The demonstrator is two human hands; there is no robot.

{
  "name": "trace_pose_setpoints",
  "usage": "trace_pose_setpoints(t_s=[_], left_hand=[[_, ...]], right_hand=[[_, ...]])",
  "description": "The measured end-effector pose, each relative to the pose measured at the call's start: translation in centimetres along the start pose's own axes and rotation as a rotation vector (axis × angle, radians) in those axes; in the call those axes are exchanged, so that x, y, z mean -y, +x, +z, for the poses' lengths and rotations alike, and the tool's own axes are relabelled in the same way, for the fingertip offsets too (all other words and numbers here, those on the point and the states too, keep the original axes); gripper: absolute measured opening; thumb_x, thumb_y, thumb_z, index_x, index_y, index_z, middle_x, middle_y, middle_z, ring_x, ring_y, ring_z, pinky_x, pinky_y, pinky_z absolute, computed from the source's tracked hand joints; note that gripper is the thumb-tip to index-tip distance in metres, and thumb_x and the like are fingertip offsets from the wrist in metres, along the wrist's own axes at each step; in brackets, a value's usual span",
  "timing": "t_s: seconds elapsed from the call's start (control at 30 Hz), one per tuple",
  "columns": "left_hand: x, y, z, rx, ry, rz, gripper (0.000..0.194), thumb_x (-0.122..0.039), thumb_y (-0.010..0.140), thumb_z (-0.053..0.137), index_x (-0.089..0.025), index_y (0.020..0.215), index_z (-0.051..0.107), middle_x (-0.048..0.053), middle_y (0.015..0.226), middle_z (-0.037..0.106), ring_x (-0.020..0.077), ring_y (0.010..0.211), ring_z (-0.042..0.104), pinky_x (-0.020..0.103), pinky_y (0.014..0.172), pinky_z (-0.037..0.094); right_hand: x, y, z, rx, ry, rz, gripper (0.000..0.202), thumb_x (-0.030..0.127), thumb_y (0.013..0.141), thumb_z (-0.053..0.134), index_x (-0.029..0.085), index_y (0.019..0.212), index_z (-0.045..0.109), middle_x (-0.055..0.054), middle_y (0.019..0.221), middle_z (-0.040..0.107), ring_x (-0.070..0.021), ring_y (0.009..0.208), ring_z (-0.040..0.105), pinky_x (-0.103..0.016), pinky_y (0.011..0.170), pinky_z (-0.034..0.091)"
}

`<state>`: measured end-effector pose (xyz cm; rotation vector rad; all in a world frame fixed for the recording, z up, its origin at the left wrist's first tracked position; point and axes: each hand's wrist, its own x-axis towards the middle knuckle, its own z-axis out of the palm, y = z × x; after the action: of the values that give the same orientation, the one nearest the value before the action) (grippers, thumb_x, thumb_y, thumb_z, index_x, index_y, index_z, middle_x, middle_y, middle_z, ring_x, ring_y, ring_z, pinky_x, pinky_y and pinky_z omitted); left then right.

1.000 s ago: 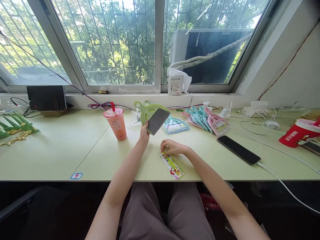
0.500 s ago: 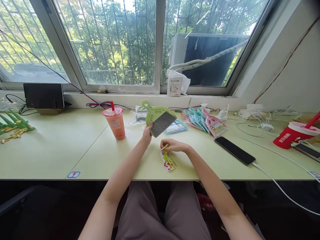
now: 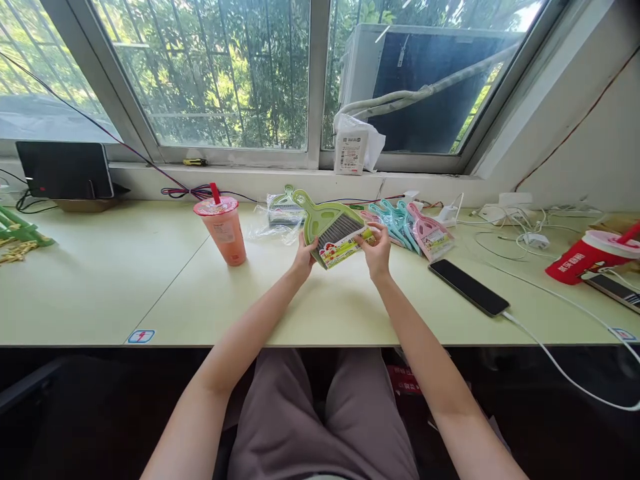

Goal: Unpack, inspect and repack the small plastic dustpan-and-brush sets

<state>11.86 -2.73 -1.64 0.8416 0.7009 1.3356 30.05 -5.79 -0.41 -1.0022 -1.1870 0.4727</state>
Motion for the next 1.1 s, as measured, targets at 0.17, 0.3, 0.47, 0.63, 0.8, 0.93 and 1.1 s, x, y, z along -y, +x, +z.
trace_pose_setpoints(t_s=[0.17,0.3,0.47,0.63,0.8,0.93,1.1], left_hand=[[-0.2,-0.6,0.4,0.108,0.003,0.028,0.07,-0.033,0.073,0.078,-0.038,0.133,0.043,0.0,0.121,0.062,0.0167,0.09,0.064,0.029,0.073,0.055],[-0.4,-1.1,0.6,0.156,0.019,0.063,0.078,-0.036,0.069,0.082,-0.036,0.134,0.039,0.002,0.123,0.06,0.0186,0.094,0.064,0.031,0.076,0.055],[-0.2,-1.5,0.7,0.221,0.075,0.129,0.092,-0.033,0.059,0.089,-0.032,0.134,0.036,0.005,0.12,0.061,0.023,0.105,0.062,0.036,0.086,0.053],[0.4,-1.2,0.7,0.232,0.111,0.187,0.089,-0.021,0.047,0.092,-0.026,0.121,0.043,0.004,0.112,0.062,0.0252,0.111,0.06,0.038,0.094,0.049],[0.8,-0.9,0.7,0.219,0.116,0.185,0.08,-0.017,0.048,0.09,-0.023,0.115,0.046,0.006,0.116,0.062,0.0276,0.116,0.058,0.042,0.1,0.045],[0.8,-0.6,0.7,0.147,0.06,0.156,0.08,-0.013,0.046,0.088,-0.023,0.114,0.048,0.005,0.115,0.064,0.0285,0.115,0.06,0.044,0.1,0.047],[0.0,-0.7,0.8,0.082,-0.006,0.147,0.085,-0.013,0.046,0.087,-0.024,0.12,0.048,0.007,0.123,0.064,0.0295,0.118,0.059,0.046,0.102,0.048]], right_hand=[[-0.7,-0.1,-0.1,-0.032,-0.152,-0.084,0.045,0.044,0.078,0.07,0.024,0.113,0.05,-0.002,0.097,0.055,-0.0143,0.08,0.062,-0.027,0.069,0.056],[-0.7,-0.3,0.1,-0.063,-0.268,-0.165,0.038,0.041,0.083,0.065,0.024,0.113,0.051,-0.003,0.099,0.057,-0.015,0.082,0.061,-0.027,0.069,0.055],[-1.1,-0.1,0.2,-0.083,-0.303,-0.213,0.033,0.036,0.081,0.066,0.024,0.109,0.053,-0.002,0.094,0.058,-0.0161,0.083,0.06,-0.029,0.07,0.053],[-0.9,-0.5,0.6,-0.099,-0.368,-0.253,0.026,0.036,0.085,0.062,0.023,0.105,0.053,-0.006,0.101,0.062,-0.0196,0.092,0.06,-0.031,0.074,0.052],[-0.3,-1.3,1.1,-0.247,-0.553,-0.309,0.033,0.044,0.089,0.058,0.023,0.113,0.053,-0.011,0.116,0.061,-0.0261,0.106,0.058,-0.046,0.094,0.046],[-0.9,-1.2,0.9,-0.548,-0.495,-0.018,0.036,0.049,0.093,0.044,0.022,0.114,0.053,-0.014,0.123,0.059,-0.0275,0.107,0.057,-0.051,0.096,0.042],[-1.3,-1.3,2.0,-0.101,0.024,0.234,0.043,0.056,0.088,0.045,0.019,0.1,0.061,-0.008,0.105,0.069,-0.0196,0.087,0.065,-0.034,0.078,0.051]])
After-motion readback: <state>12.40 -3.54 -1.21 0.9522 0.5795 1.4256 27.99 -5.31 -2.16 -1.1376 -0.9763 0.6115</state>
